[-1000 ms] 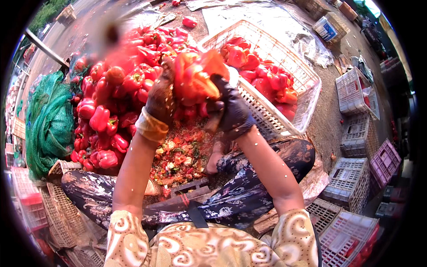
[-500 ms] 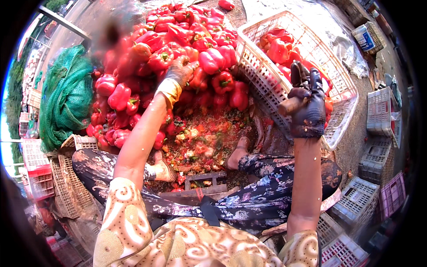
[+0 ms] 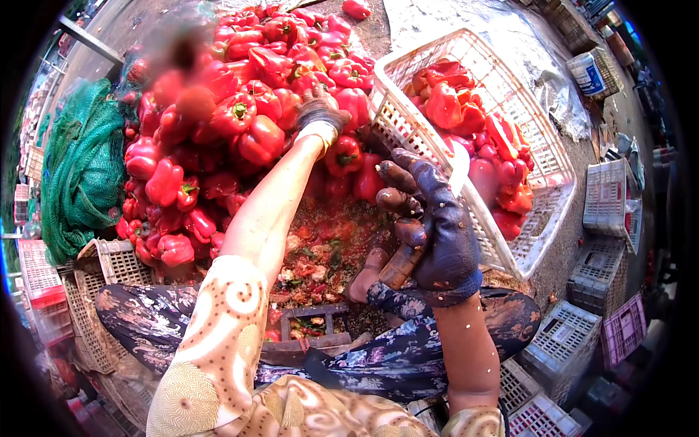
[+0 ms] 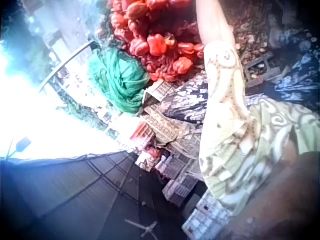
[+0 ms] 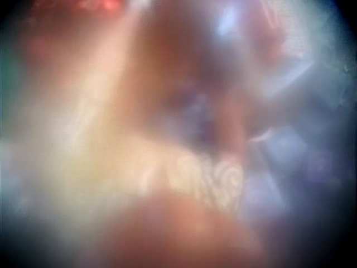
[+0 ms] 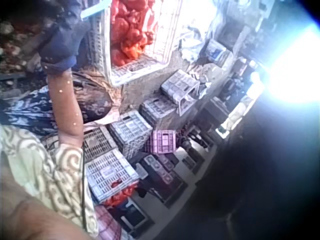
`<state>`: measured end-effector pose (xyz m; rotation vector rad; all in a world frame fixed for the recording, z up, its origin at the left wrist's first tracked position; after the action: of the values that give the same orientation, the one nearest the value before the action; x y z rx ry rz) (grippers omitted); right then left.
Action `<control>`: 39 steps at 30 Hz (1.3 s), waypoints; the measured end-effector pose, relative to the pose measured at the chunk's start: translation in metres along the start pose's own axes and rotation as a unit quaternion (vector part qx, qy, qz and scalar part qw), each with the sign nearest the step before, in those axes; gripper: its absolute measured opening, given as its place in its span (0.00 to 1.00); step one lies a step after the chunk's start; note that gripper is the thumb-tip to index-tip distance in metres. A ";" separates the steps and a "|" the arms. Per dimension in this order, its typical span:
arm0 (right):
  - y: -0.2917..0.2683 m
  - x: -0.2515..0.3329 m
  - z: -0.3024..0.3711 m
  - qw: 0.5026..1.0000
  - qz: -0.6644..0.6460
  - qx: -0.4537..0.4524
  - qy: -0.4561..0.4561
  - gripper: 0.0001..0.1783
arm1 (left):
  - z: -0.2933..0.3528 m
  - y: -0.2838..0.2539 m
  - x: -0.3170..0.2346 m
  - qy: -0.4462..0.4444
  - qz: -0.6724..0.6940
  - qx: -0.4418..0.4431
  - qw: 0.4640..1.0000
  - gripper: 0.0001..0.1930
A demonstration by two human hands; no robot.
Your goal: The person is seeding red bell peppers by hand using a knife, cutting them open and removing the cores and seeds before placing the cleaned peppers into a plastic crate.
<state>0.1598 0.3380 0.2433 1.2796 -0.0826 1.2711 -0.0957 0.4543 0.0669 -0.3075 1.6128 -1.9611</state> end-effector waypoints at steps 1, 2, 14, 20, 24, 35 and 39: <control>0.000 -0.002 0.000 1.000 0.011 -0.009 -0.002 0.24 | 0.000 -0.003 0.000 0.012 0.005 0.025 1.000 0.43; 0.000 -0.002 0.000 0.999 0.040 -0.003 -0.002 0.24 | 0.010 -0.006 0.010 -0.060 0.185 -0.038 0.980 0.43; 0.021 -0.049 -0.007 0.958 0.264 0.088 -0.065 0.27 | 0.225 -0.102 0.037 0.330 0.630 -0.027 0.702 0.45; 0.043 -0.058 0.002 0.895 0.326 0.205 -0.225 0.31 | 0.279 -0.117 0.052 0.235 0.808 0.115 0.528 0.43; 0.067 -0.049 0.008 0.759 0.501 0.238 -0.340 0.32 | 0.285 -0.118 0.068 0.259 0.788 -0.020 0.558 0.43; 0.094 -0.053 0.029 0.858 0.453 0.226 0.092 0.12 | 0.286 -0.114 0.097 0.224 0.611 -0.179 0.737 0.60; 0.084 -0.073 0.020 0.858 0.406 0.277 0.149 0.13 | 0.288 -0.115 0.091 0.261 0.569 -0.215 0.750 0.53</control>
<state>0.0821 0.2572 0.2572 1.5776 -0.0323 2.3407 -0.0527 0.1794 0.2301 0.9556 1.8571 -0.7087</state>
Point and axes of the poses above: each hand's wrist, its own z-axis away from the middle knuckle, its own y-axis out of the palm, x = y × z, the point moved 3 cm from there along -z, towards the middle knuckle, and after that the axes turned 5 degrees about x, right-handed, at the moved point
